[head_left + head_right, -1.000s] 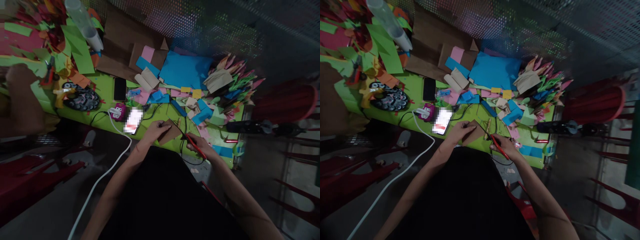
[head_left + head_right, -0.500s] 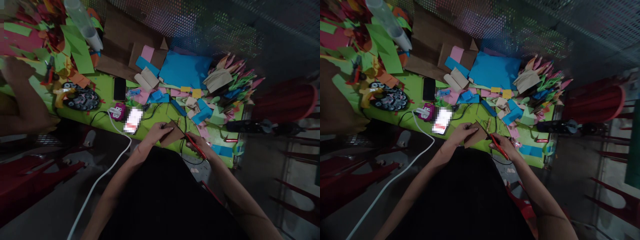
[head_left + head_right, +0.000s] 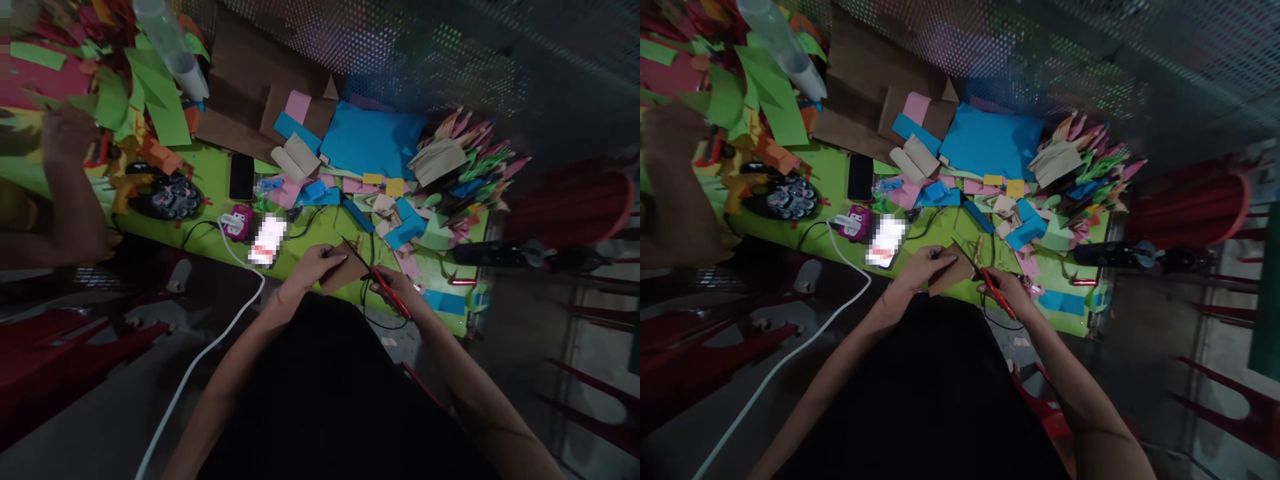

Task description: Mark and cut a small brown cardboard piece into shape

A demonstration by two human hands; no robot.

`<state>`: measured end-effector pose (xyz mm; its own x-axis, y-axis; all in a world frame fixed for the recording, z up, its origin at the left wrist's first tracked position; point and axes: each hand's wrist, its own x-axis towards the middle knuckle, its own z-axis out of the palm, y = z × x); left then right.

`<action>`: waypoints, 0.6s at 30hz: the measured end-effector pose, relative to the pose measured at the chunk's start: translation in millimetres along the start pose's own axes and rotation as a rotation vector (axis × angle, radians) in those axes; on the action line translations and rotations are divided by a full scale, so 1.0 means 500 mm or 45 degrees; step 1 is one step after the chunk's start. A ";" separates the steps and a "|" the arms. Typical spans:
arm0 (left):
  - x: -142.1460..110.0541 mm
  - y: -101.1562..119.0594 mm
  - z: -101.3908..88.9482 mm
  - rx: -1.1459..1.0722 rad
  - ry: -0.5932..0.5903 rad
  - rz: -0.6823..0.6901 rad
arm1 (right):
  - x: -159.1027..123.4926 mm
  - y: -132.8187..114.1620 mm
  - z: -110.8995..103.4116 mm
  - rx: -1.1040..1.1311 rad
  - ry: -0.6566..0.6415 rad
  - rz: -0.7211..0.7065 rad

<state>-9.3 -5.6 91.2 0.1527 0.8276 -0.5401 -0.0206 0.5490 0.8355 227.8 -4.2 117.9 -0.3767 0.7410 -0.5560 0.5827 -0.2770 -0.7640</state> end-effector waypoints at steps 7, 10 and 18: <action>0.005 -0.005 -0.007 0.011 0.084 -0.005 | 0.031 0.029 -0.005 -0.122 0.088 0.052; 0.010 -0.013 -0.015 -0.043 0.147 0.005 | 0.083 0.038 -0.025 -0.388 0.291 -0.080; 0.019 -0.031 -0.040 -0.067 0.231 0.019 | 0.278 0.006 -0.109 -0.693 0.654 -0.006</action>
<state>-27.2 -3.9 71.2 -0.0283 0.8406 -0.5409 -0.0737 0.5379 0.8398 216.2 131.3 56.1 -0.0738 0.9708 -0.2284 0.9064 -0.0302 -0.4214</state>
